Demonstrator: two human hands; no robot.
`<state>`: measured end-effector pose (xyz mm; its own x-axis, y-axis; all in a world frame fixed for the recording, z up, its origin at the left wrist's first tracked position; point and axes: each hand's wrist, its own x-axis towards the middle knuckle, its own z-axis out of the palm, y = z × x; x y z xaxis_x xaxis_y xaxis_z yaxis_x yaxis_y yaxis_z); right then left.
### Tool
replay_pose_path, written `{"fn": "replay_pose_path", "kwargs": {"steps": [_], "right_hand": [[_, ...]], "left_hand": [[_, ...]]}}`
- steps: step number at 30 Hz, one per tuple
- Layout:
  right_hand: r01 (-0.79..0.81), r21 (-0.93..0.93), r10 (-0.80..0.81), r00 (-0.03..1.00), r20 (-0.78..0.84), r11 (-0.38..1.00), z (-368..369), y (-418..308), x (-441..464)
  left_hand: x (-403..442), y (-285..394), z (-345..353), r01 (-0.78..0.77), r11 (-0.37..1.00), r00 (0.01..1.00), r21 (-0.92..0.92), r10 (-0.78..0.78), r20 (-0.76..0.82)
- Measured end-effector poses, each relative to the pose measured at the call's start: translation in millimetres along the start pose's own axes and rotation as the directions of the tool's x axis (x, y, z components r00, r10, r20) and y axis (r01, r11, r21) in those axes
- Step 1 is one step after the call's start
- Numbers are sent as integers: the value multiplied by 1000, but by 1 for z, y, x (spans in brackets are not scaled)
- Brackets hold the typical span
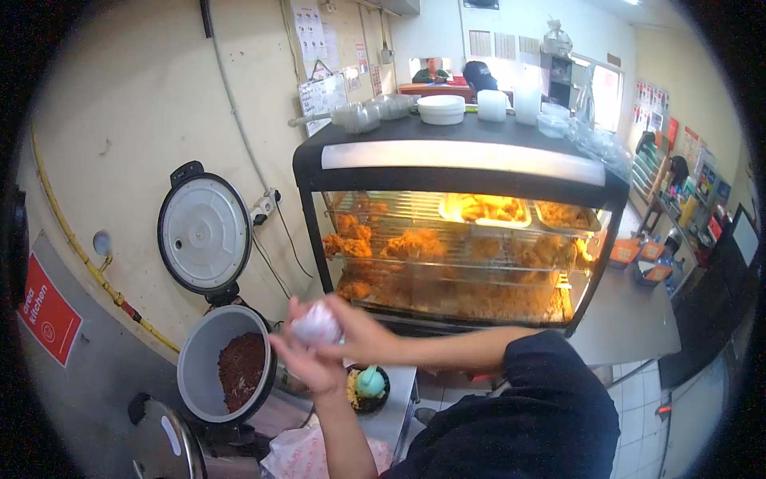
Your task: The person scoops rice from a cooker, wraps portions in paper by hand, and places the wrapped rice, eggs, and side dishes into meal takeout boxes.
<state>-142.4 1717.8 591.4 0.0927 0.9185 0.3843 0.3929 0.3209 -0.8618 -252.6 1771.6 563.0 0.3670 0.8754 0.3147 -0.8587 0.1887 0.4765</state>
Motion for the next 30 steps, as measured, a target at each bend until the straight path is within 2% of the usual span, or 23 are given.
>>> {"fn": "replay_pose_path", "kwargs": {"steps": [2,3,4,5,6,7,8,9,10,11,13,14,16,17,18,19,21,24,25,26,28,29,30], "right_hand": [[-48,-63,52,997,53,997,-60,-7,30],[-124,52,118,987,113,991,-88,-24,44],[-209,165,179,967,180,964,-117,-41,59],[-78,-31,80,993,88,996,-150,-44,81],[13,-91,-6,997,75,996,-183,-71,100],[68,-329,-72,997,0,942,-221,-88,126],[139,-349,-152,988,-12,927,-263,-99,155],[-79,-346,-35,950,-309,935,-291,-107,179],[0,-471,-140,955,-262,882,-351,-94,224],[-48,-504,-117,949,-291,862,-390,-87,251],[-229,-630,-11,936,-353,742,-447,-72,298],[-352,-707,62,914,-401,613,-471,-64,319],[-515,-710,270,857,-439,480,-523,-42,334],[-564,-668,345,826,-446,486,-561,-25,338],[-617,-622,423,786,-451,483,-588,-10,338],[-708,-611,492,697,-522,355,-595,-7,334],[-829,-556,580,486,-654,68,-601,-6,319],[-785,-587,679,541,-496,197,-617,23,308],[-759,-597,638,600,-483,261,-622,31,303],[-745,-653,651,564,-509,136,-629,28,305],[-808,-521,742,524,-418,276,-634,45,303],[-800,-525,721,544,-430,290,-621,41,293],[-786,-534,689,573,-443,310,-613,34,286]], "left_hand": [[24,-33,29,-91,989,994,117,82,78],[36,-38,47,-112,978,978,175,78,191],[45,-47,68,-103,974,993,203,91,71],[48,-53,72,-68,953,998,295,64,23],[56,-59,77,-38,925,998,377,50,-23],[61,-63,73,-65,880,998,471,51,42],[61,-67,61,-90,823,994,561,39,102],[57,-70,47,-114,756,988,645,17,153],[52,-73,36,-61,747,993,661,-24,119],[46,-75,25,-10,738,995,674,-61,82],[26,-75,-1,81,735,992,673,-123,14],[13,-74,-18,121,743,988,658,-153,-9],[-29,-68,-72,201,644,978,738,-180,-110],[-56,-61,-96,176,659,984,731,-130,-119],[-83,-47,-95,288,616,952,733,-101,-289],[-116,-30,-120,424,507,905,750,-210,-370],[-166,-18,-117,548,520,792,656,-68,-607],[-198,-18,-121,580,525,753,623,-53,-656],[-197,-21,-118,601,564,718,566,-69,-693],[-193,-26,-115,605,565,715,561,-76,-695],[-173,-31,-97,642,567,690,516,-133,-712],[-160,-29,-92,664,569,675,485,-177,-716],[-156,-38,-106,625,600,687,500,-118,-717]]}}
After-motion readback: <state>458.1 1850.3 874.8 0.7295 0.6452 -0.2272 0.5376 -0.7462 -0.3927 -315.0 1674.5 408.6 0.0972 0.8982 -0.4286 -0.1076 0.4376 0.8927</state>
